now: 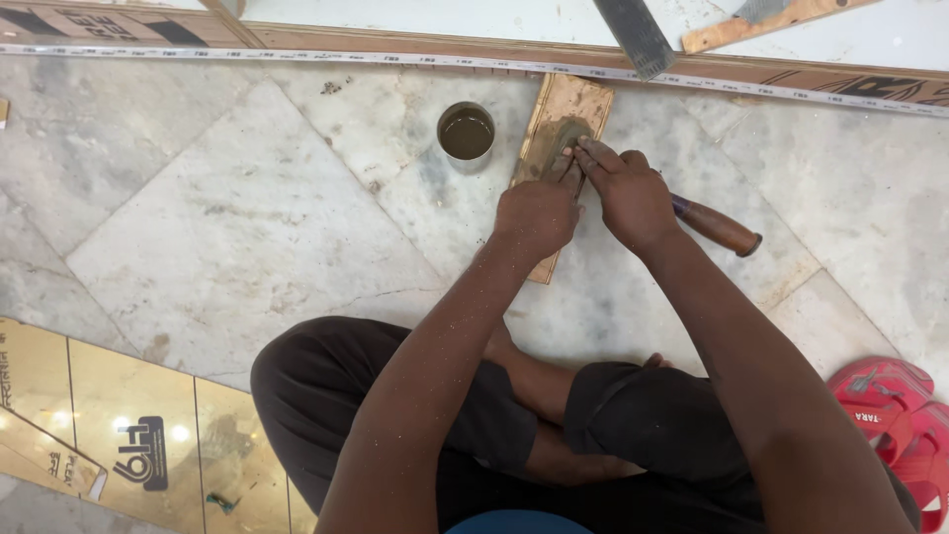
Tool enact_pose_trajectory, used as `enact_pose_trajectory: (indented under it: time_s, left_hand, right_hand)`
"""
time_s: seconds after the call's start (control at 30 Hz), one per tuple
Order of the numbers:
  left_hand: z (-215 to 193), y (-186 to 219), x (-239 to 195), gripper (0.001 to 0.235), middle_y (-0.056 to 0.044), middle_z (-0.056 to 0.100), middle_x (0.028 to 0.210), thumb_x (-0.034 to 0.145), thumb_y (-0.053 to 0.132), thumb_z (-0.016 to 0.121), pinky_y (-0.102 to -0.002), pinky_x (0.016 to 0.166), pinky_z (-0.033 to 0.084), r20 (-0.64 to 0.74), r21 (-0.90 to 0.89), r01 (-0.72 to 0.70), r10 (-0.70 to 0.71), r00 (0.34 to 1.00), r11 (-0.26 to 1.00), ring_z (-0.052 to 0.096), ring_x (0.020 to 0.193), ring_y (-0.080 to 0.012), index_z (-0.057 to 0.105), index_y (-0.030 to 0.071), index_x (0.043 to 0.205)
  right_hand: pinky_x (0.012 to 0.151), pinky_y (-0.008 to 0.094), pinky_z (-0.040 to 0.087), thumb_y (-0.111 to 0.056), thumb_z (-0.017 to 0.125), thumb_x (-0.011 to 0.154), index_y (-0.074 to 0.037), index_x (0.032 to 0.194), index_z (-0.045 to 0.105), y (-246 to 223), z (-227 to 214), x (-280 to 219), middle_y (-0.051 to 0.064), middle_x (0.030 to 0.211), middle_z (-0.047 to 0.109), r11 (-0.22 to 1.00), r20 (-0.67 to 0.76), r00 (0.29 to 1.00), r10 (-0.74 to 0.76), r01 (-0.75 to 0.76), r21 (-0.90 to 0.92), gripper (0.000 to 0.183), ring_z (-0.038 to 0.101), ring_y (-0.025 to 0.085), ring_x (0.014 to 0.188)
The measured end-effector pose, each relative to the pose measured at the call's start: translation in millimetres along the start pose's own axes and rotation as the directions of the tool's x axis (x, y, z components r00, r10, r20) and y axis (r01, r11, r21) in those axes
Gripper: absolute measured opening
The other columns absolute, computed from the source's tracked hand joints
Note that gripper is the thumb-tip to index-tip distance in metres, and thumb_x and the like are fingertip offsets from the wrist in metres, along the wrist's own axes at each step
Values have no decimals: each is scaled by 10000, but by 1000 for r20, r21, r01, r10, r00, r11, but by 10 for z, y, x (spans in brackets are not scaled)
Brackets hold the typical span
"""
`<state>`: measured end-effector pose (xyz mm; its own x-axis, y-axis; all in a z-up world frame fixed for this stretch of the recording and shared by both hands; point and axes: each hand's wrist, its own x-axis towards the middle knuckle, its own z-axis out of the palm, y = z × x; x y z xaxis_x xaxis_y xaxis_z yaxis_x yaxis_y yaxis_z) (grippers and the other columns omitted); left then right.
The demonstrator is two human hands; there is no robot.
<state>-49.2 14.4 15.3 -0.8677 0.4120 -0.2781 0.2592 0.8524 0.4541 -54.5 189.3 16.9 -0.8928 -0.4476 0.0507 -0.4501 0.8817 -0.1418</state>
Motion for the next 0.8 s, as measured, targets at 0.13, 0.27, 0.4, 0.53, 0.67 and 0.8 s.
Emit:
enact_pose_trajectory:
  time_s: [0.13, 0.27, 0.4, 0.53, 0.67, 0.8]
  left_hand:
    - [173, -54, -406, 780, -133, 360, 1603, 827, 302, 720, -491, 797, 580, -82, -109, -116, 108, 991, 987, 695, 1041, -354, 405, 52, 1495]
    - [265, -76, -495, 723, -83, 325, 1662, 894, 352, 674, -482, 844, 587, -13, -74, -68, 68, 998, 995, 718, 1044, -315, 412, 98, 1518]
    - [128, -81, 106, 693, -35, 343, 1633, 912, 423, 651, -472, 849, 586, -118, -8, -56, 55, 991, 998, 703, 1065, -324, 429, 128, 1498]
    - [47, -54, -118, 694, -67, 544, 1513, 980, 396, 631, -459, 944, 587, 87, -43, 51, -47, 995, 998, 723, 1118, -295, 439, 138, 1594]
    - [77, -57, -521, 735, -114, 342, 1620, 877, 389, 676, -494, 849, 568, 42, -94, -61, 65, 997, 994, 685, 1085, -320, 422, 75, 1491]
    - [105, -47, -85, 682, -91, 402, 1616, 905, 369, 677, -462, 882, 575, -46, -86, -31, 27, 999, 996, 699, 1082, -320, 459, 74, 1481]
  right_hand:
    - [758, 429, 602, 58, 592, 817, -105, 1411, 638, -160, 10, -287, 9, 1478, 566, 998, 109, 993, -46, 43, 37, 618, 616, 331, 957]
    - [791, 406, 609, 46, 591, 819, -85, 1376, 634, -194, 95, -389, 20, 1528, 557, 998, 47, 997, -65, 65, 6, 574, 622, 321, 988]
    - [769, 416, 600, 35, 609, 783, -88, 1388, 629, -2, 53, 32, 32, 1507, 560, 1000, 58, 998, 15, -14, -16, 617, 626, 341, 977]
    - [844, 427, 592, -27, 622, 994, -101, 1459, 635, -27, 37, -80, 59, 1296, 629, 997, 108, 993, 46, -52, 61, 471, 625, 351, 989]
    - [802, 408, 603, 63, 601, 799, -109, 1406, 627, -155, 131, -360, 46, 1456, 580, 996, 101, 992, -81, 77, 38, 632, 632, 345, 980]
    - [830, 414, 595, 75, 594, 823, -124, 1438, 612, -25, 122, -67, 9, 1468, 574, 999, 120, 992, 43, -42, -5, 646, 631, 338, 1008]
